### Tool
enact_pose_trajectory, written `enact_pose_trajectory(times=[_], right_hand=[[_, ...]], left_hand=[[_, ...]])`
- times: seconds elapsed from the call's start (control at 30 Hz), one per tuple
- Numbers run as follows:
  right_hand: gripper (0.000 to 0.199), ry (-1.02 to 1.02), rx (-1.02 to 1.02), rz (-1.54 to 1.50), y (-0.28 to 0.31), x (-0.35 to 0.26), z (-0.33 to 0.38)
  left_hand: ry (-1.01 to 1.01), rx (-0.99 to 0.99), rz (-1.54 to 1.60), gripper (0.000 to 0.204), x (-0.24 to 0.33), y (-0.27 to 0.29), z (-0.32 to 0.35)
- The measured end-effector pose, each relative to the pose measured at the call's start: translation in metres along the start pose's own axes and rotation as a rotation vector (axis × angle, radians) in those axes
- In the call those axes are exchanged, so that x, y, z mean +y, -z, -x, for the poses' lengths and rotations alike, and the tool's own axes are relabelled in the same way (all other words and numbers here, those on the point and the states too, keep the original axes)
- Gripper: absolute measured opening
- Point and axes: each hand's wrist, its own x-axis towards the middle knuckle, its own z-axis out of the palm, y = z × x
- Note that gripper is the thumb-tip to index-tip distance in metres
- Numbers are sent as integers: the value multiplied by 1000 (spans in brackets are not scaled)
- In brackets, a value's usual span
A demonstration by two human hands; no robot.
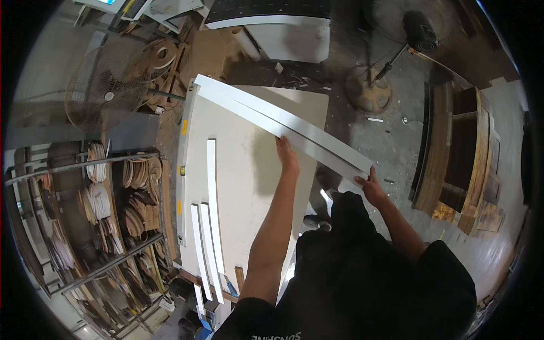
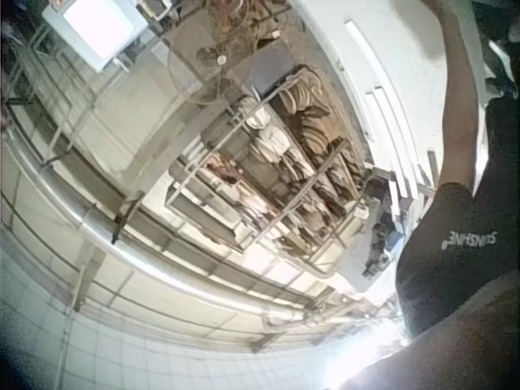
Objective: Cleaning and preparing white furniture trim strips and wooden blocks in a manufacturing facility.
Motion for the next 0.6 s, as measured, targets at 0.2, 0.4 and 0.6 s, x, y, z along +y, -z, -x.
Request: enact_pose_trajectory(times=[0.2, 0.4, 0.6], right_hand=[[112, 90, -107, 70, -5, -4, -11], [116, 87, -58, -1, -8, -16, -25], [68, 151, -96, -14, -6, -19, -37]], left_hand=[[56, 83, 63, 69, 15, -17, 4], [5, -66, -100, 72, 26, -9, -12], [31, -121, -312, 79, 12, 12, 4]])
